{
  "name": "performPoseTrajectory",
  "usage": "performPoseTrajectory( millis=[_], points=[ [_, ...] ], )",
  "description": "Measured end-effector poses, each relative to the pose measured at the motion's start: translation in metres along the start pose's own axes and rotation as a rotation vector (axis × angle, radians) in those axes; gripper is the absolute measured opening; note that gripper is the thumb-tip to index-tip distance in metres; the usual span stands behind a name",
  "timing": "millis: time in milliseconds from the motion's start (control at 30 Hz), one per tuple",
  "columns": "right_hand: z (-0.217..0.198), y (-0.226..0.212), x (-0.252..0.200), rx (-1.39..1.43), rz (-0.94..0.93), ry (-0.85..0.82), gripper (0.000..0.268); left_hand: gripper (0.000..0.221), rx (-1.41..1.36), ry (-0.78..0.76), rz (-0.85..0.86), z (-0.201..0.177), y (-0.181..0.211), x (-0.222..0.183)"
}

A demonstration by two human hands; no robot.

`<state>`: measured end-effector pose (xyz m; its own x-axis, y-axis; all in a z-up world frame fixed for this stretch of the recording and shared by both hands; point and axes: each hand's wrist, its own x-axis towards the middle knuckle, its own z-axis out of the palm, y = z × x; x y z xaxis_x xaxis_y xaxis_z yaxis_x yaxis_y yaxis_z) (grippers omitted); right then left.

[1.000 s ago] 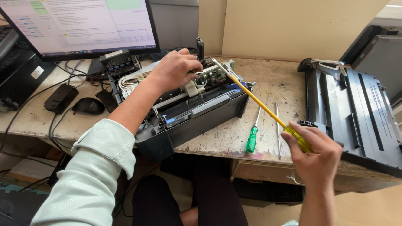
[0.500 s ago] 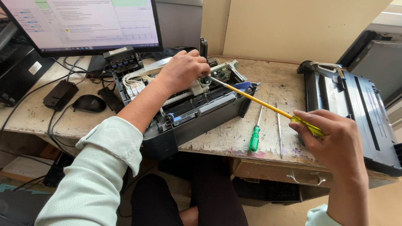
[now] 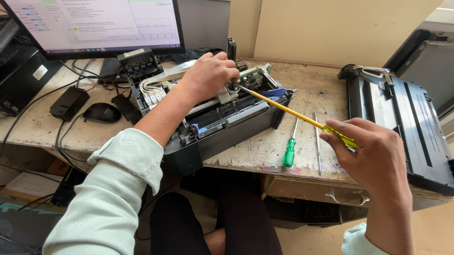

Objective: The person disassembles a printer using screwdrivers, removes a circuit board, and then reassembles the device. The task involves unscrewing components, handling internal parts, and securing them back in place.

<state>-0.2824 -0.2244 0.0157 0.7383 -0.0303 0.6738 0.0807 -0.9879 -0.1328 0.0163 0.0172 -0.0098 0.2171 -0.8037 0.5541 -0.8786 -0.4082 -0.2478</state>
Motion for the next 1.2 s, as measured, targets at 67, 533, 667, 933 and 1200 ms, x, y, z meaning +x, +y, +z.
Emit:
performPoseTrajectory(
  millis=[67,533,667,933,1200],
  points=[
    [0.001,-0.002,-0.002,0.017,0.021,0.004,0.024,0.019,0.01,0.01,0.009,0.0,0.0,0.0],
    [-0.007,-0.019,0.005,0.041,0.403,-0.223,0.038,0.018,0.05,-0.034,-0.014,-0.004,0.004,0.002],
    [-0.002,-0.029,0.0,0.037,0.207,-0.063,0.032,0.017,0.067,-0.043,-0.005,-0.005,0.005,0.004],
    [-0.005,-0.03,-0.002,0.047,0.148,-0.005,0.033,0.017,0.114,-0.04,0.012,-0.007,0.006,0.004],
    [-0.009,-0.03,-0.006,0.024,0.151,0.01,0.033,0.018,0.09,-0.051,0.001,-0.005,0.006,0.003]
  ],
)
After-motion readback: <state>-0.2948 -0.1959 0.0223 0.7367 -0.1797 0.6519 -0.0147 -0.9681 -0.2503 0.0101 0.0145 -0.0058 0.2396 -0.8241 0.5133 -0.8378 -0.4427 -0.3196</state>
